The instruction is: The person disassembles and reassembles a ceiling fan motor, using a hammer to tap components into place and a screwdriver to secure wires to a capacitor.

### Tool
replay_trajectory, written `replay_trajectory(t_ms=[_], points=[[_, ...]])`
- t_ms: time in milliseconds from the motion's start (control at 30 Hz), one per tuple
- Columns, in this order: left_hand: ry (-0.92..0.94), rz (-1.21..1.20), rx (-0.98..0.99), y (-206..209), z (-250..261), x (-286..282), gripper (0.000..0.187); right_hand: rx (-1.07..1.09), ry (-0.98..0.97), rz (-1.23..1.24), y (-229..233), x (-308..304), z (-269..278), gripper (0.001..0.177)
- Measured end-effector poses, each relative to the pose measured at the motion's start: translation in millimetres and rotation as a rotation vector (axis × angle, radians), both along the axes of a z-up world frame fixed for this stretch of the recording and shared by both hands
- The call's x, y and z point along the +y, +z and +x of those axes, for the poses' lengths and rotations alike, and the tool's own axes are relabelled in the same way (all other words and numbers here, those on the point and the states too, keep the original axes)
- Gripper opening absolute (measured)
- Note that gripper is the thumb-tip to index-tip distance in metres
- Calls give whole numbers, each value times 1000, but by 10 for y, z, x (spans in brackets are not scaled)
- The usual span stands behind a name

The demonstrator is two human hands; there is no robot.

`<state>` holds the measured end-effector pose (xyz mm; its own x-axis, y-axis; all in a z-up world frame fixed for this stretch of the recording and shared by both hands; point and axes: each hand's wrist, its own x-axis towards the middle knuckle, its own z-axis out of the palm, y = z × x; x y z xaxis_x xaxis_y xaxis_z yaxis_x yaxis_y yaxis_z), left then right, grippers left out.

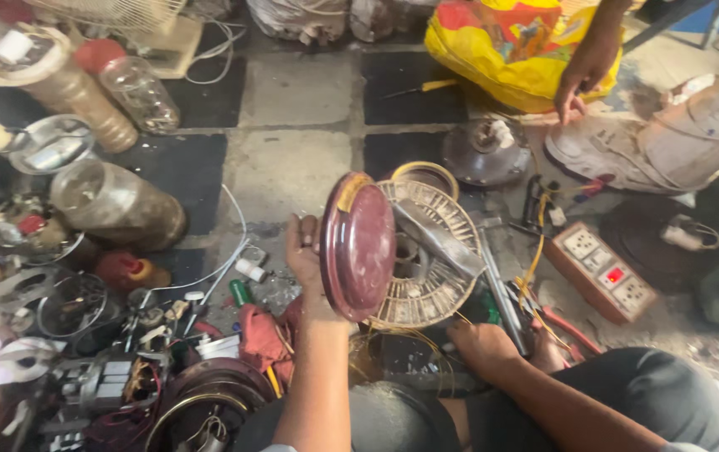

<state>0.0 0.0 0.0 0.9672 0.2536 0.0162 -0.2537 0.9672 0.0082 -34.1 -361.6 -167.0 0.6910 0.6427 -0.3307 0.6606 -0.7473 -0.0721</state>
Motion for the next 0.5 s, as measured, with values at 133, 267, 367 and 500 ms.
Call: replay_trajectory(t_ms=[133, 267, 367, 500], points=[[-18, 94, -143, 69, -8, -3, 50, -39, -2, 9, 467, 136, -106, 29], [-79, 63, -197, 181, -34, -26, 50, 134, -243, 129, 756, 289, -99, 32], [-85, 62, -176, 246, -49, -53, 50, 132, -271, 121, 998, 352, -115, 28], [-69, 52, -182, 243, -48, -42, 51, -20, -280, 266, 1405, 367, -240, 33]])
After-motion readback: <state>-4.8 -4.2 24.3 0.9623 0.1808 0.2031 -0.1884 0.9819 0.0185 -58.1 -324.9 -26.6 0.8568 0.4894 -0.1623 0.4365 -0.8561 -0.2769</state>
